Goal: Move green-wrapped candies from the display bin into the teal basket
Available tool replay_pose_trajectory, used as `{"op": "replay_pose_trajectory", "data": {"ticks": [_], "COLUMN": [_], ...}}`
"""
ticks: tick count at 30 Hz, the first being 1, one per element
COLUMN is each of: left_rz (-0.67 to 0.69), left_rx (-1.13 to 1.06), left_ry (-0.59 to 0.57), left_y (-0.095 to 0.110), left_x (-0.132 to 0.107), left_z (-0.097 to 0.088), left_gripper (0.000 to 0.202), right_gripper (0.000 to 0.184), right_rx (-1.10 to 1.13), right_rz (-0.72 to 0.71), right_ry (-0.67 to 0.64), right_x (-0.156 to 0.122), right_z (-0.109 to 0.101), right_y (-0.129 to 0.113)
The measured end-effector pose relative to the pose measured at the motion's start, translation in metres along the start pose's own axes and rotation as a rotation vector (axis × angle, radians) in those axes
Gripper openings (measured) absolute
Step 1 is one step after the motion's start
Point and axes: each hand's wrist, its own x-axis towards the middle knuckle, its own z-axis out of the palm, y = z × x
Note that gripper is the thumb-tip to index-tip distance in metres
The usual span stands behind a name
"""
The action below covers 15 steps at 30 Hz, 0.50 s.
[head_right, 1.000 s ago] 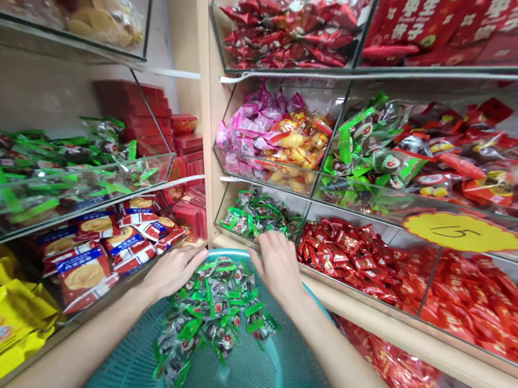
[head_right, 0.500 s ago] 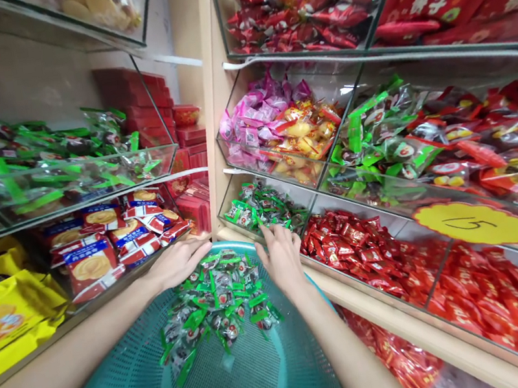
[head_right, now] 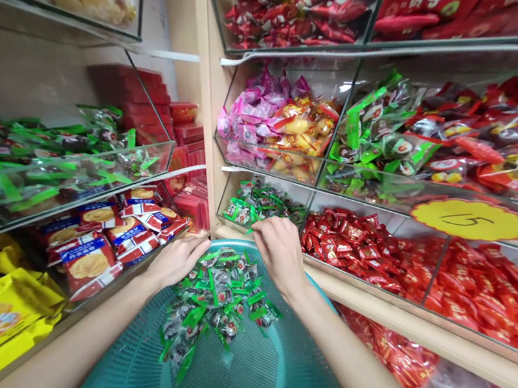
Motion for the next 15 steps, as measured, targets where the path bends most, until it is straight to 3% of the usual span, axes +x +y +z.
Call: {"op": "replay_pose_trajectory", "data": {"ticks": [5, 10, 13, 15], "left_rz": [0.003, 0.003, 0.0, -0.005], "left_rx": [0.006, 0.0, 0.005, 0.014], "left_ry": [0.009, 0.011, 0.012, 0.014], "left_y": [0.0, 0.0, 0.0, 0.0], "left_x": [0.0, 0.0, 0.0, 0.0], "left_z": [0.001, 0.002, 0.002, 0.001], "left_gripper": [0.059, 0.058, 0.058, 0.058], "right_gripper": [0.011, 0.004, 0.003, 0.005], "right_rx": [0.111, 0.372, 0.305, 0.199], "right_rz": [0.109, 0.232, 0.264, 0.261], "right_ry": [-0.243, -0.741, -1.02, -1.108], "right_x": [0.0, -0.007, -0.016, -0.021], "right_z": [0.001, 0.003, 0.007, 0.01], "right_y": [-0.008, -0.005, -0.003, -0.004]}}
